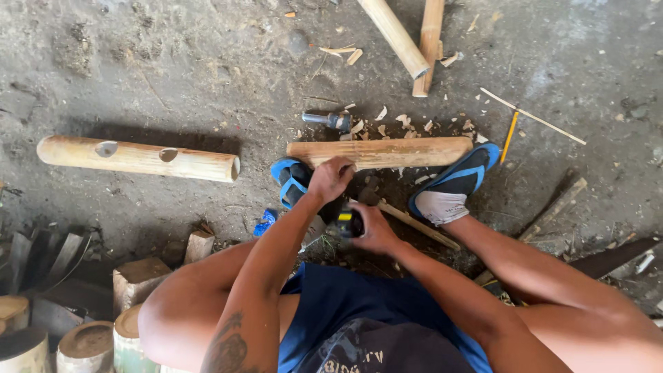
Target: The person sits on the floor and uses a hammer and chisel to carve a hole into a piece of bamboo. They repeatedly strike the chisel to remove wood, then measure and mark the bamboo with a tape measure and pencil.
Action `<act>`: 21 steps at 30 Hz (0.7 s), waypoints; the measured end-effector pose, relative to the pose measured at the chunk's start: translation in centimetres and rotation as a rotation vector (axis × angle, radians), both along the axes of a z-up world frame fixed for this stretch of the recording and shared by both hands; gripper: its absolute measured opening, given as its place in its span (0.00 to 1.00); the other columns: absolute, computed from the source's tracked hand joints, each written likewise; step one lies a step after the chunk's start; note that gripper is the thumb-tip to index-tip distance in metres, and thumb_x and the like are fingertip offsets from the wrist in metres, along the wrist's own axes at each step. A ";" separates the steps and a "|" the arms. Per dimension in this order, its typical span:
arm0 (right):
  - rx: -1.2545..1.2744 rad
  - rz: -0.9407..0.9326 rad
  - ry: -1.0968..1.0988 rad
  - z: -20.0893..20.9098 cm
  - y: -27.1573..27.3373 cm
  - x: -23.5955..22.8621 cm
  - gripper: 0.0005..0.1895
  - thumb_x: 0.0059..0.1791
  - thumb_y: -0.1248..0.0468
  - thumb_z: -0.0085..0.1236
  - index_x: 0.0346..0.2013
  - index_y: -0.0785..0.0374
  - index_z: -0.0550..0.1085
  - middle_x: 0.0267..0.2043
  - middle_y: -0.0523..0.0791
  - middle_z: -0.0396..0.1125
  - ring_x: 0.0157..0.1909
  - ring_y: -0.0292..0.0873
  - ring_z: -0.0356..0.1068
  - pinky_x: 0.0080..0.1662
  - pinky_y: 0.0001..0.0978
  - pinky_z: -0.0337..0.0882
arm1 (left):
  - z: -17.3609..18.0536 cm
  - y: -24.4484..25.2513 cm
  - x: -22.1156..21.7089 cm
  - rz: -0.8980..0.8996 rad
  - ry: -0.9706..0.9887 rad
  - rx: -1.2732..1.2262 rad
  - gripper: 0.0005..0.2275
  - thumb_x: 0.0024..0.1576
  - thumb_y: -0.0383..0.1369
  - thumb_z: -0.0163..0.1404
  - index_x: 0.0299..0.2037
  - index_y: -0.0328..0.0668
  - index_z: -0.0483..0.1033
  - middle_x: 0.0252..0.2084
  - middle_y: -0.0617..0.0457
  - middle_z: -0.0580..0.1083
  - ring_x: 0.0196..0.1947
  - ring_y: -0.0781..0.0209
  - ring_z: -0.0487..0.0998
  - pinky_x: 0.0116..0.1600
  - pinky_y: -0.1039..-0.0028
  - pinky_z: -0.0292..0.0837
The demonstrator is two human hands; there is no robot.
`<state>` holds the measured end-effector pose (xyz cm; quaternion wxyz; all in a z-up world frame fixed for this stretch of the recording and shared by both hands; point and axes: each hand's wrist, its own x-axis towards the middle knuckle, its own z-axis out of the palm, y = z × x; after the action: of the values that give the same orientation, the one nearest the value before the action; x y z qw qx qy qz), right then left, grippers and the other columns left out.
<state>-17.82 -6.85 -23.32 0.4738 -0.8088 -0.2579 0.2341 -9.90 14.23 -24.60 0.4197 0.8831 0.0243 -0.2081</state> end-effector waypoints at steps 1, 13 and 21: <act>0.045 -0.051 0.114 -0.1 -0.7 -0.2 0.51 0.35 0.52 0.73 0.67 0.58 0.58 0.64 0.54 0.60 0.65 0.55 0.60 0.64 0.51 0.64 | -0.3 -1.1 -0.5 0.016 0.158 -0.111 0.19 0.67 0.48 0.47 0.62 0.48 0.74 0.58 0.46 0.78 0.57 0.51 0.80 0.62 0.62 0.75; 0.420 -0.383 0.857 2.2 -8.9 6.7 0.27 0.50 0.59 0.63 0.62 0.61 0.71 0.49 0.44 0.71 0.45 0.38 0.70 0.48 0.37 0.74 | 4.2 -9.4 2.2 -0.098 0.795 -0.623 0.44 0.47 0.66 0.52 0.69 0.45 0.61 0.60 0.48 0.72 0.54 0.61 0.77 0.50 0.66 0.79; 0.411 -0.416 0.866 6.5 -12.4 10.0 0.19 0.53 0.55 0.51 0.56 0.57 0.72 0.55 0.35 0.69 0.52 0.33 0.70 0.42 0.34 0.74 | 5.8 -12.5 4.6 -0.144 0.848 -0.845 0.55 0.34 0.63 0.64 0.72 0.54 0.48 0.61 0.42 0.68 0.52 0.50 0.77 0.51 0.58 0.80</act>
<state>-7.82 -19.26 -16.87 0.7225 -0.5622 0.0872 0.3927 -5.27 1.75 -18.78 0.6730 0.4793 0.0447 -0.5616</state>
